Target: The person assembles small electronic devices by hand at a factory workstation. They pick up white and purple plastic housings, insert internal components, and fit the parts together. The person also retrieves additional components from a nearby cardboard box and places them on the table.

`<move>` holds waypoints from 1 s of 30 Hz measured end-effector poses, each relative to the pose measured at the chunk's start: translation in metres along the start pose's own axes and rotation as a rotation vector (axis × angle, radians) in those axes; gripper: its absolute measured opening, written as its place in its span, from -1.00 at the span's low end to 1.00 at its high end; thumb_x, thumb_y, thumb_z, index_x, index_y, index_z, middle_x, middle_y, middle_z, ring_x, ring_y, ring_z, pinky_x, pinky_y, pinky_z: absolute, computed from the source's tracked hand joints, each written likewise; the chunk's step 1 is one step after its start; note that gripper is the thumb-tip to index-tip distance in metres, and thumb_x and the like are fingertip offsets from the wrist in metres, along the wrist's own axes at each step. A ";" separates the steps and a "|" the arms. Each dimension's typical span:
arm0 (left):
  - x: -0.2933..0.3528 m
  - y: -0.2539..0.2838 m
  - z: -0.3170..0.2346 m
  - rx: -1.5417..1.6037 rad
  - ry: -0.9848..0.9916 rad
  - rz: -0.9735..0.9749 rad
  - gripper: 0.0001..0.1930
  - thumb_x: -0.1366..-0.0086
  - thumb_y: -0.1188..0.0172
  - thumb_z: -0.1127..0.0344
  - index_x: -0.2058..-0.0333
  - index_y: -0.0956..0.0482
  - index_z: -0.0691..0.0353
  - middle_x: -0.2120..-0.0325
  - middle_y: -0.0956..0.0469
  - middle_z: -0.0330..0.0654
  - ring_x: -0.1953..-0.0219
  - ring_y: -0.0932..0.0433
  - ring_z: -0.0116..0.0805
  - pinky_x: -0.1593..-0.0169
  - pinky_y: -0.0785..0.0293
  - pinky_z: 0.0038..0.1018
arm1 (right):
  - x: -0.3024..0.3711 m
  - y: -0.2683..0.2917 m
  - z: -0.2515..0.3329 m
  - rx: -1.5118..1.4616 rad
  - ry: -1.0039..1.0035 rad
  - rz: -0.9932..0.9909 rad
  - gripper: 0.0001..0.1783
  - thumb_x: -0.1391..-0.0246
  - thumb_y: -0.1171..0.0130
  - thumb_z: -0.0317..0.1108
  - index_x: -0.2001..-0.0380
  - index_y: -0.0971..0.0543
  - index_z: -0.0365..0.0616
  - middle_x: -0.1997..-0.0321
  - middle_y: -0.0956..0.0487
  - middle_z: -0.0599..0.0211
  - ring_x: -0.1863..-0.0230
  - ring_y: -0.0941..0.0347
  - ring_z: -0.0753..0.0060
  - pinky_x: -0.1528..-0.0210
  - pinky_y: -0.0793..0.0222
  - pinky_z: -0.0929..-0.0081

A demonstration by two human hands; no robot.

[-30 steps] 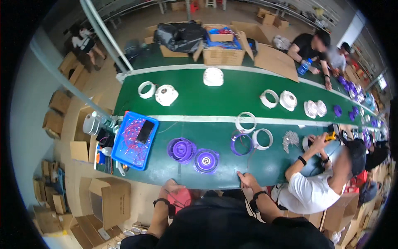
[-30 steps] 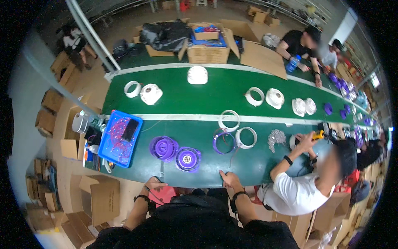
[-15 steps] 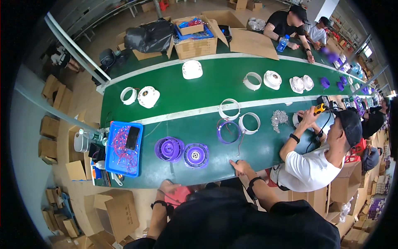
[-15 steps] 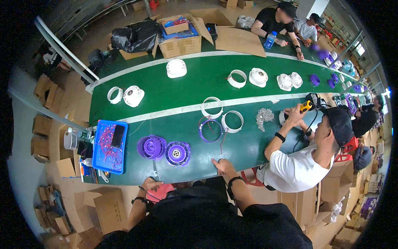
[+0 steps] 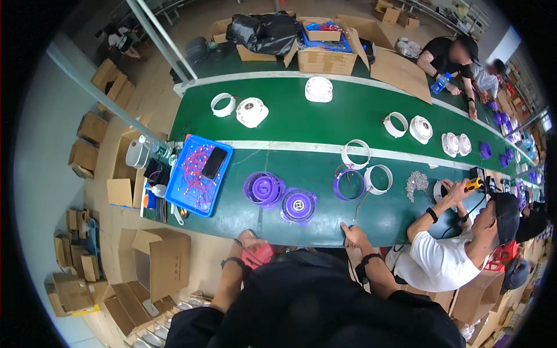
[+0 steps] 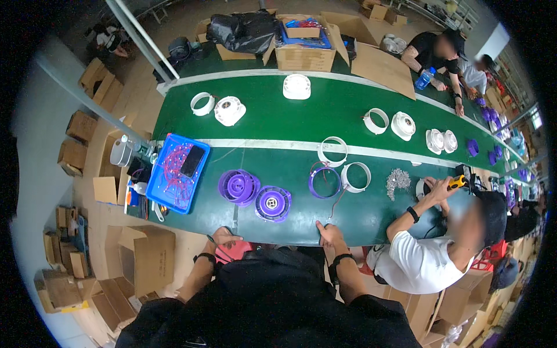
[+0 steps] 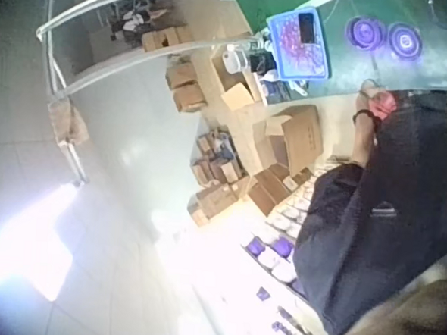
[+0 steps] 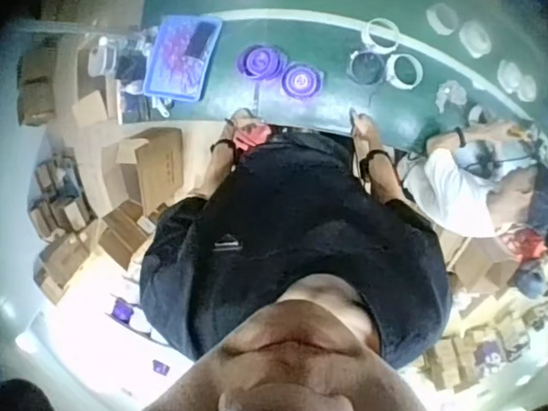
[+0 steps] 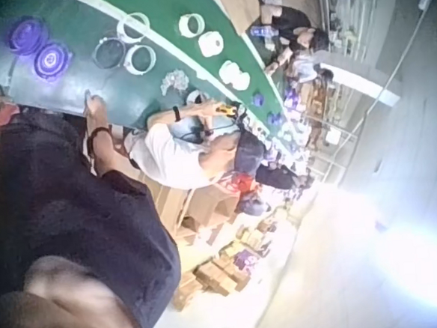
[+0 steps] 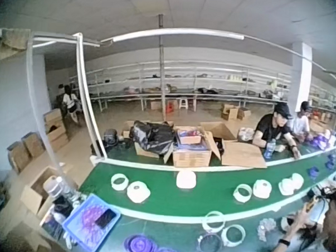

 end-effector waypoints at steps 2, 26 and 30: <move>-0.005 0.002 0.002 -0.022 0.017 -0.019 -0.41 0.00 -0.46 -0.19 0.60 -0.67 0.37 0.70 -0.61 -0.06 0.69 -0.58 -0.35 0.57 -0.47 -0.52 | 0.000 0.002 0.002 0.008 -0.013 0.008 0.04 -0.24 0.38 0.43 0.72 -0.64 -0.34 0.74 -0.57 0.10 0.69 -0.55 0.27 0.54 -0.50 0.41; -0.039 0.052 -0.060 -0.163 -0.359 -0.373 -0.67 -0.22 -0.22 0.09 0.32 -0.67 0.30 0.53 -0.67 -0.07 0.48 -0.64 -0.21 0.27 -0.55 -0.31 | -0.005 -0.001 0.005 0.009 0.032 0.035 0.06 -0.24 0.41 0.43 0.71 -0.64 -0.38 0.73 -0.57 0.05 0.68 -0.57 0.24 0.55 -0.51 0.38; -0.046 0.068 -0.106 0.010 -0.528 -0.657 -0.78 -0.28 -0.17 0.30 0.20 -0.62 0.31 0.48 -0.62 -0.16 0.42 -0.59 -0.39 0.33 -0.51 -0.43 | 0.002 0.003 0.006 -0.012 0.030 0.002 0.05 -0.24 0.39 0.43 0.71 -0.64 -0.37 0.74 -0.56 0.06 0.69 -0.56 0.24 0.56 -0.51 0.39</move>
Point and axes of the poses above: each hand's wrist, its own x-axis away from the middle knuckle, its own y-axis out of the back of the hand, z = x × y, the point moved 9 cm from there along -x, towards the middle knuckle
